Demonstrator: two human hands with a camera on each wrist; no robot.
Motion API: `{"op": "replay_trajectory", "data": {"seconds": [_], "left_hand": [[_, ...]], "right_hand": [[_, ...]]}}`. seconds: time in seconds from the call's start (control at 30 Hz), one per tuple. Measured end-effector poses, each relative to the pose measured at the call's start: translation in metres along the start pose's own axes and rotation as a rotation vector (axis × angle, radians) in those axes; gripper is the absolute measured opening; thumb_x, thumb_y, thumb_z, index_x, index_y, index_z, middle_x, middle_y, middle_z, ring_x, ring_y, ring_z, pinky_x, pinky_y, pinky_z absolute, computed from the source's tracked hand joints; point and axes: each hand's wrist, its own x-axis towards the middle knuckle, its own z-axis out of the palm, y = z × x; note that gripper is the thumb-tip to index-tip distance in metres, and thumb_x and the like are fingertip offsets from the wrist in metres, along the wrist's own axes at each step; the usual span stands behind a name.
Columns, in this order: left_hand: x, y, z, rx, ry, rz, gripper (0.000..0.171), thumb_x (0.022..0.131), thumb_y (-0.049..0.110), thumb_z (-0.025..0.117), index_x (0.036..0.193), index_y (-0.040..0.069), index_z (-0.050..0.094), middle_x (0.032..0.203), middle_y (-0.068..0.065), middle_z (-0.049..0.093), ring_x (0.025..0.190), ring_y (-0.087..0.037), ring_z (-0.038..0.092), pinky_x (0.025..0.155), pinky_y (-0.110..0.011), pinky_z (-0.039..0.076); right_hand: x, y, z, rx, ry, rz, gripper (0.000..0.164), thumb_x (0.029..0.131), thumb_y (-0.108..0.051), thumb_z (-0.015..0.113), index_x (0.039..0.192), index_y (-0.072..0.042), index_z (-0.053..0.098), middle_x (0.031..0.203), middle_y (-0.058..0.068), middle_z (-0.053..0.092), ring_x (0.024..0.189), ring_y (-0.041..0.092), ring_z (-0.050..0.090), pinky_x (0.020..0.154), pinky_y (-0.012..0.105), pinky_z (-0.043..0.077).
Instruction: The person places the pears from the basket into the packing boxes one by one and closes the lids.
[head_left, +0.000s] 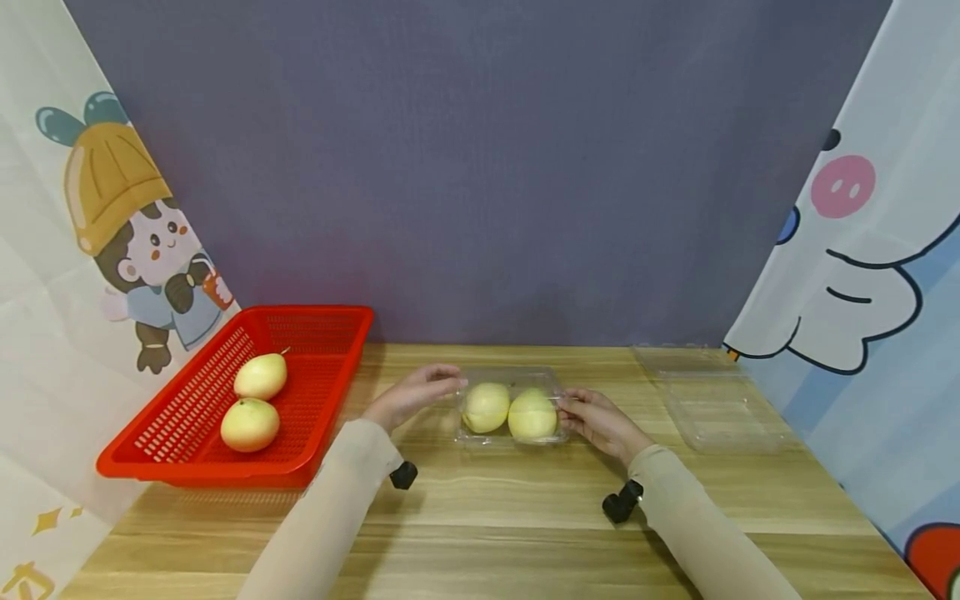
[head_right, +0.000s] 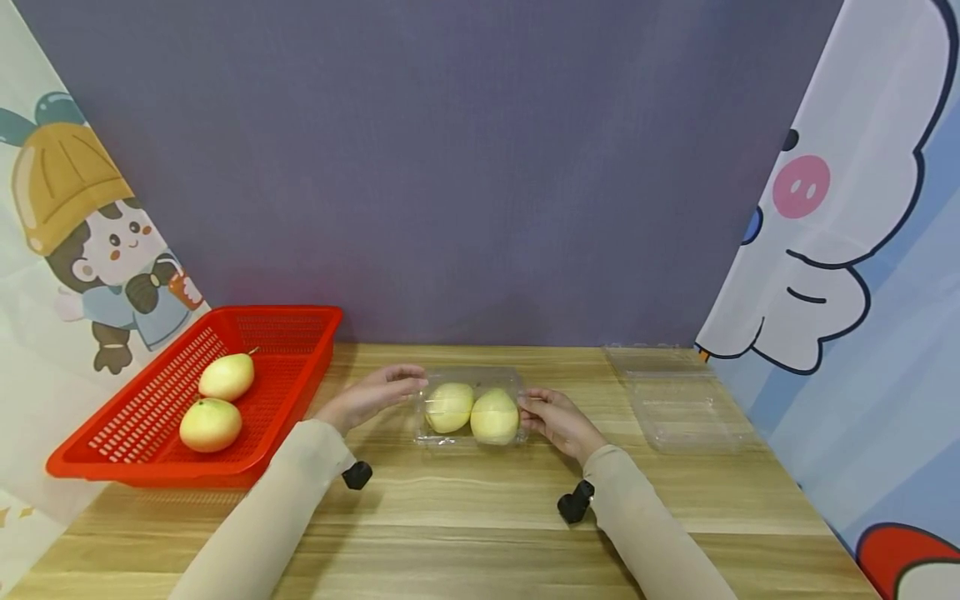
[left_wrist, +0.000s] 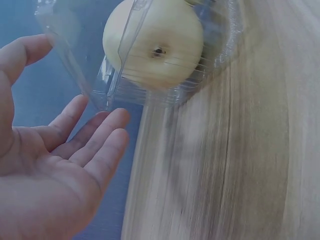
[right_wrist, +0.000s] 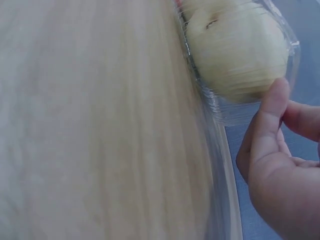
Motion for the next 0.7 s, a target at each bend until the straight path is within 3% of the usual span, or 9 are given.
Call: {"op": "replay_trajectory", "data": {"seconds": [0.17, 0.47, 0.7], "left_hand": [[-0.0015, -0.0007, 0.0011, 0.027, 0.005, 0.002, 0.07, 0.093, 0.034, 0.071, 0.148, 0.002, 0.044, 0.143, -0.013, 0.05, 0.133, -0.033, 0.045, 0.112, -0.055, 0.032], [-0.0056, -0.0003, 0.0026, 0.063, 0.007, 0.017, 0.07, 0.092, 0.031, 0.072, 0.148, 0.001, 0.043, 0.15, -0.015, 0.044, 0.138, -0.035, 0.039, 0.111, -0.057, 0.032], [-0.0051, -0.003, 0.0049, 0.067, 0.021, 0.019, 0.07, 0.091, 0.029, 0.073, 0.148, 0.001, 0.043, 0.152, -0.018, 0.041, 0.138, -0.037, 0.038, 0.111, -0.057, 0.032]], "right_hand": [[-0.0021, -0.0023, 0.001, -0.012, -0.005, 0.006, 0.045, 0.106, -0.001, 0.044, 0.145, 0.014, 0.027, 0.099, 0.007, 0.056, 0.081, 0.009, 0.058, 0.072, 0.019, 0.054], [-0.0009, -0.002, -0.0009, -0.019, -0.007, 0.013, 0.049, 0.106, -0.006, 0.047, 0.146, 0.015, 0.029, 0.102, 0.006, 0.057, 0.081, 0.008, 0.06, 0.073, 0.019, 0.053], [-0.0021, -0.0022, -0.004, -0.033, -0.004, 0.007, 0.05, 0.106, -0.002, 0.044, 0.149, 0.015, 0.025, 0.143, 0.023, 0.042, 0.089, 0.008, 0.06, 0.081, 0.02, 0.054]]}}
